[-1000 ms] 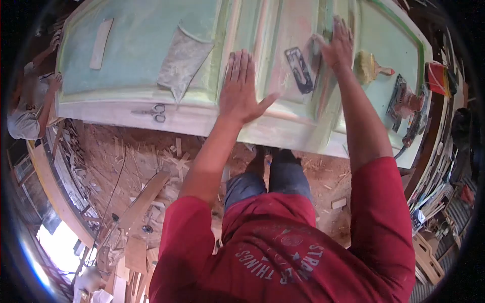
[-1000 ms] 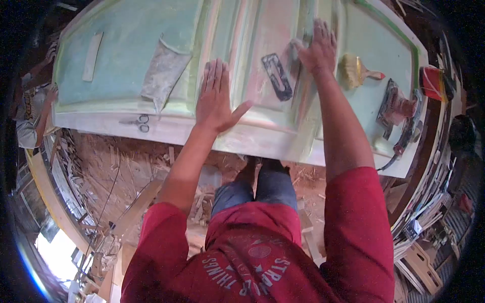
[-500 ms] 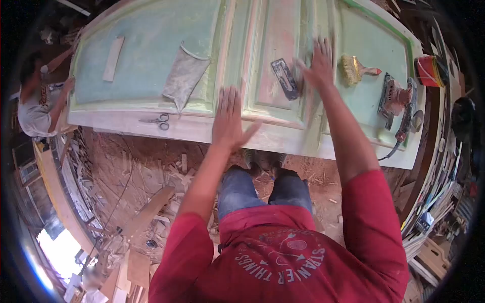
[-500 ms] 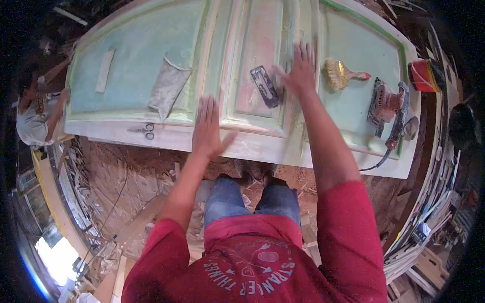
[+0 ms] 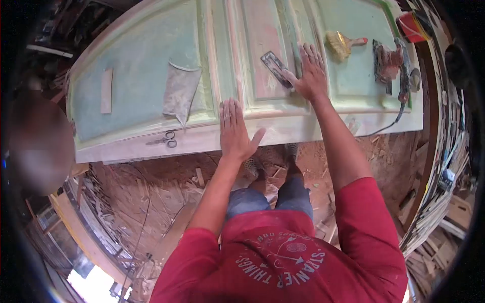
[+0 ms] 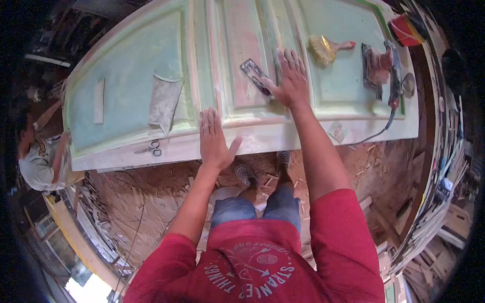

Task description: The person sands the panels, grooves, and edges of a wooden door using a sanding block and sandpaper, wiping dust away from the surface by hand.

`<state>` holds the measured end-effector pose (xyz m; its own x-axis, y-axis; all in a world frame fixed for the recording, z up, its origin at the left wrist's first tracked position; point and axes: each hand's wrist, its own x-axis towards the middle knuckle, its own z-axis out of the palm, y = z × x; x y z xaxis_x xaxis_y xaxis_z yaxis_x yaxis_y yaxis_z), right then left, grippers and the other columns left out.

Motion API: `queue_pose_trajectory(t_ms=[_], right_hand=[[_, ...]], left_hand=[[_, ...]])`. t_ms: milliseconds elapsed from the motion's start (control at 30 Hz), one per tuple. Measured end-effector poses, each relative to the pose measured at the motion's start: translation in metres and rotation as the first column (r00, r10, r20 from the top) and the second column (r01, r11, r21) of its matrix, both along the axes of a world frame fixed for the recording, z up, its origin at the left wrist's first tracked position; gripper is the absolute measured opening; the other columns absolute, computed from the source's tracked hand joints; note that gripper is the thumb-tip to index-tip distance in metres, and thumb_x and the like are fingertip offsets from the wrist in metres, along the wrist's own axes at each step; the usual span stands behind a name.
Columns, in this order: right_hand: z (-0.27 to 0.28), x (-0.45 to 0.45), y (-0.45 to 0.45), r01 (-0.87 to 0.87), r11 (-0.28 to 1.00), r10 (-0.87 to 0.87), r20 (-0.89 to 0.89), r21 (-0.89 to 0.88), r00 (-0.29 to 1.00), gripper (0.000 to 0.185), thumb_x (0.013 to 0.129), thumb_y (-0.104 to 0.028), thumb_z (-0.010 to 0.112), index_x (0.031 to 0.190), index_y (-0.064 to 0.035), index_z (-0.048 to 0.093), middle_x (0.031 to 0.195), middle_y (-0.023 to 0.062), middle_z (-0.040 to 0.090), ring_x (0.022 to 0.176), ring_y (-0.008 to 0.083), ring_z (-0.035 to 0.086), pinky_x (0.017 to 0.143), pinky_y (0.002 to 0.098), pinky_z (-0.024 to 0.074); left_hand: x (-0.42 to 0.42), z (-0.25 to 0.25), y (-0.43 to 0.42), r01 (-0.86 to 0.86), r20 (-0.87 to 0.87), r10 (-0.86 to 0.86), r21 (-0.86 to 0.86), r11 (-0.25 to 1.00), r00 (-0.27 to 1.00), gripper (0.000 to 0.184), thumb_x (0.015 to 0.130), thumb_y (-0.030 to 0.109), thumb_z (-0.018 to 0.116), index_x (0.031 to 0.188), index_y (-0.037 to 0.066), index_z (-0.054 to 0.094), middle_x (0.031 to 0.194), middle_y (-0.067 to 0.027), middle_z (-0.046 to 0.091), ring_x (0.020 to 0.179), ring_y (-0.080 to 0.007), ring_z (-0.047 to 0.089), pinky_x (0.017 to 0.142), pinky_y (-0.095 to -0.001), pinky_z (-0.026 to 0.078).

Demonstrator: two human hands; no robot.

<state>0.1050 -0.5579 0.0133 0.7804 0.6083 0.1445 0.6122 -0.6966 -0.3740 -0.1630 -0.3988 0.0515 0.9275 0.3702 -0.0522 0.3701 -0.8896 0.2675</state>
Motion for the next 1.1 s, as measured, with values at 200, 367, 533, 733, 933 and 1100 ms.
queue_pose_trajectory(t_ms=[200, 367, 533, 733, 933, 1100], right_hand=[[0.002, -0.002, 0.001, 0.006, 1.0, -0.005, 0.024, -0.016, 1.0, 0.107, 0.092, -0.067, 0.07, 0.175, -0.0147, 0.027, 0.18, 0.0148, 0.028, 0.169, 0.028, 0.021, 0.14, 0.0417, 0.0122], [0.006, 0.002, 0.005, 0.038, 0.998, -0.039, -0.007, -0.05, 0.999, 0.108, 0.091, -0.067, 0.071, 0.176, -0.0162, 0.025, 0.181, 0.0134, 0.028, 0.169, 0.0273, 0.021, 0.14, 0.0413, 0.0116], [0.003, -0.004, 0.0, 0.021, 0.998, -0.021, -0.011, -0.059, 1.0, 0.111, 0.09, -0.068, 0.072, 0.176, -0.0159, 0.024, 0.181, 0.0141, 0.028, 0.169, 0.0282, 0.02, 0.14, 0.0409, 0.011], [0.0, 0.001, 0.001, 0.004, 0.999, -0.004, 0.011, -0.036, 1.0, 0.108, 0.09, -0.067, 0.074, 0.173, -0.0124, 0.031, 0.18, 0.015, 0.03, 0.169, 0.0308, 0.02, 0.139, 0.0444, 0.0146], [-0.001, 0.001, 0.002, 0.015, 0.998, -0.014, 0.014, -0.06, 1.0, 0.109, 0.09, -0.067, 0.073, 0.174, -0.0121, 0.03, 0.18, 0.0159, 0.03, 0.169, 0.0294, 0.02, 0.139, 0.0431, 0.0127], [0.0, 0.001, 0.001, 0.005, 0.999, -0.005, 0.006, -0.049, 1.0, 0.109, 0.089, -0.067, 0.073, 0.174, -0.012, 0.03, 0.18, 0.016, 0.029, 0.169, 0.0293, 0.02, 0.139, 0.0433, 0.0122]], left_hand=[[0.055, -0.021, 0.039, -0.005, 0.126, 0.017, -0.095, 0.995, 0.992, 0.115, 0.1, 0.069, 0.057, 0.169, -0.013, 0.015, 0.175, -0.0369, 0.021, 0.165, -0.0525, 0.015, 0.137, -0.057, 0.007], [-0.026, -0.008, -0.014, 0.019, 0.049, -0.016, -0.066, 0.998, 0.999, 0.12, 0.098, 0.076, 0.056, 0.166, -0.017, 0.021, 0.174, -0.0374, 0.024, 0.165, -0.0503, 0.017, 0.138, -0.0568, 0.007], [0.075, -0.016, 0.043, -0.022, 0.122, 0.023, -0.016, 1.0, 0.992, 0.115, 0.1, 0.071, 0.057, 0.168, -0.014, 0.019, 0.175, -0.0364, 0.023, 0.165, -0.0501, 0.017, 0.137, -0.0565, 0.009], [-0.007, -0.009, -0.006, -0.011, 0.064, 0.013, -0.045, 0.999, 0.998, 0.114, 0.1, 0.067, 0.059, 0.167, -0.015, 0.019, 0.175, -0.0375, 0.022, 0.165, -0.0515, 0.016, 0.137, -0.0564, 0.008], [0.056, -0.017, 0.032, -0.028, 0.114, 0.034, -0.054, 0.998, 0.993, 0.115, 0.1, 0.07, 0.057, 0.166, -0.017, 0.021, 0.173, -0.0396, 0.024, 0.165, -0.0516, 0.017, 0.138, -0.0572, 0.007], [0.009, -0.013, 0.003, -0.021, 0.079, 0.022, -0.023, 1.0, 0.997, 0.117, 0.098, 0.072, 0.058, 0.166, -0.017, 0.021, 0.174, -0.0361, 0.025, 0.166, -0.0483, 0.018, 0.138, -0.0557, 0.009]])
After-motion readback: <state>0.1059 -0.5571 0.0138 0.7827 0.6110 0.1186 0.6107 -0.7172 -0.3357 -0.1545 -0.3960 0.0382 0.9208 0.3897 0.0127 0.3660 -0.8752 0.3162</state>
